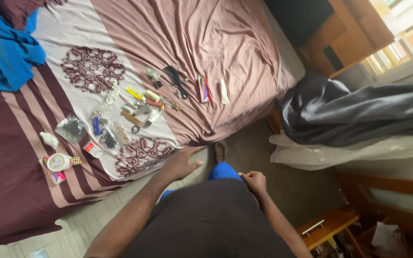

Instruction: The person opens a wooden dresser drawer and removes various small items, including a tube of toothpaste, a small white bottle, a hair tie, and a gold chain. They place these items on the bed, which already holds other objects like a comb and a brush. The person then closes the drawer and continues to handle the items on the bed.

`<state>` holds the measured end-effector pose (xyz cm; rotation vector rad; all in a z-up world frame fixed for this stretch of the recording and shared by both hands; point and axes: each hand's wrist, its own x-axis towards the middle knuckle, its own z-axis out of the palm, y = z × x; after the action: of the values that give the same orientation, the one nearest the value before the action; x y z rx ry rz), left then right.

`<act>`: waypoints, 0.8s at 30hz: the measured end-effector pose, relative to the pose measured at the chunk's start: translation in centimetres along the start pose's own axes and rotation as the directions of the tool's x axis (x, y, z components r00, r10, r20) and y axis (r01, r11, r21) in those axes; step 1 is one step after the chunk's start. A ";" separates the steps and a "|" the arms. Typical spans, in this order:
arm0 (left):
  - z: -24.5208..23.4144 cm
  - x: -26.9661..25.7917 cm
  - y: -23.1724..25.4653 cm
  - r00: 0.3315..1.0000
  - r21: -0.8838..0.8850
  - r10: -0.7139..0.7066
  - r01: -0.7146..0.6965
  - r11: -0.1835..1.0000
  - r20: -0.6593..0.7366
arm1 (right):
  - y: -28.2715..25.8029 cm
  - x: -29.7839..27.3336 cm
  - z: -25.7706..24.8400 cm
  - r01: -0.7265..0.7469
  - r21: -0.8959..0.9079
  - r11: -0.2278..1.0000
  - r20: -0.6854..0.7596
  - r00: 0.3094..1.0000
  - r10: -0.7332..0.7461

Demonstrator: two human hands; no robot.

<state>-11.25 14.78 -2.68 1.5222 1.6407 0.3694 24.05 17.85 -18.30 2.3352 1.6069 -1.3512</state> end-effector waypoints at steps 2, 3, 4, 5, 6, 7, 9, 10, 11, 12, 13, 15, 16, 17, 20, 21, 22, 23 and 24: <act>0.3 -0.4 0.6 0.998 0.039 0.065 -0.064 0.997 -0.002 | -1.7 0.7 0.4 0.038 -0.086 0.996 -0.003 0.999 -0.039; 0.9 0.2 1.0 0.994 0.016 0.105 -0.104 0.994 -0.029 | -2.8 1.8 0.7 0.085 -0.055 0.995 0.010 0.996 -0.085; 1.3 0.9 1.5 0.988 -0.006 0.144 -0.145 0.989 -0.058 | -4.1 3.1 1.0 0.132 -0.024 0.991 0.023 0.991 -0.131; 1.7 1.5 2.2 0.991 -0.032 0.122 -0.124 0.992 -0.057 | -5.7 4.6 1.3 0.156 0.008 0.988 0.046 0.987 -0.156; 2.0 2.2 3.1 0.993 -0.058 0.101 -0.104 0.993 -0.054 | -6.9 6.1 1.1 0.178 0.040 0.983 0.069 0.981 -0.181; 1.7 3.0 3.4 0.995 -0.070 0.077 -0.081 0.994 -0.055 | -8.5 8.0 1.0 0.297 -0.020 0.955 0.073 0.953 -0.294; 1.8 4.2 4.4 0.992 -0.159 0.062 -0.079 0.984 -0.107 | -11.7 12.0 1.1 0.399 -0.105 0.911 0.089 0.916 -0.391; 1.9 4.8 5.0 0.990 -0.205 0.052 -0.078 0.976 -0.130 | -13.7 14.4 0.9 0.388 -0.134 0.912 0.093 0.921 -0.378; 1.7 5.3 5.3 0.994 -0.223 0.008 -0.033 0.974 -0.111 | -15.7 16.9 1.0 0.382 -0.162 0.910 0.099 0.924 -0.370; 1.6 5.7 5.6 0.995 -0.242 -0.034 0.012 0.970 -0.091 | -17.3 19.3 0.9 0.390 -0.167 0.905 0.084 0.921 -0.381; 1.8 6.2 6.0 0.995 -0.264 -0.075 0.055 0.963 -0.067 | -18.4 21.5 0.6 0.395 -0.175 0.902 0.069 0.919 -0.389; 1.7 7.1 5.9 0.986 -0.298 -0.119 0.080 0.951 -0.115 | -20.4 25.0 0.7 0.358 -0.031 0.933 0.051 0.933 -0.356; 1.6 7.2 5.8 0.981 -0.312 -0.142 0.094 0.945 -0.135 | -21.0 26.6 0.4 0.373 -0.048 0.927 0.040 0.928 -0.371; 1.6 7.1 5.6 0.966 -0.314 -0.214 0.160 0.936 -0.145 | -21.8 28.0 0.4 0.385 -0.056 0.921 0.021 0.923 -0.384; 1.5 5.9 5.1 0.907 -0.368 -0.383 0.300 0.880 -0.176 | -23.6 30.2 1.7 0.208 -0.003 0.978 0.073 0.976 -0.207; 1.8 5.6 4.7 0.887 -0.427 -0.422 0.313 0.848 -0.186 | -24.0 30.9 2.1 0.111 0.012 0.994 0.114 0.987 -0.112; 1.9 5.5 4.2 0.866 -0.485 -0.460 0.323 0.813 -0.195 | -24.5 31.5 2.9 0.198 -0.052 0.979 0.058 0.979 -0.195; 2.3 5.2 3.9 0.846 -0.519 -0.493 0.334 0.787 -0.204 | -24.3 31.7 3.4 0.274 -0.125 0.954 0.009 0.962 -0.275; 2.6 4.9 3.6 0.824 -0.551 -0.525 0.343 0.761 -0.211 | -24.1 31.9 3.9 0.343 -0.201 0.918 -0.033 0.934 -0.356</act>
<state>-6.45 19.25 -3.55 0.6691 1.9329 0.7663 6.57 51.81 -30.60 2.0751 2.1513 -1.1031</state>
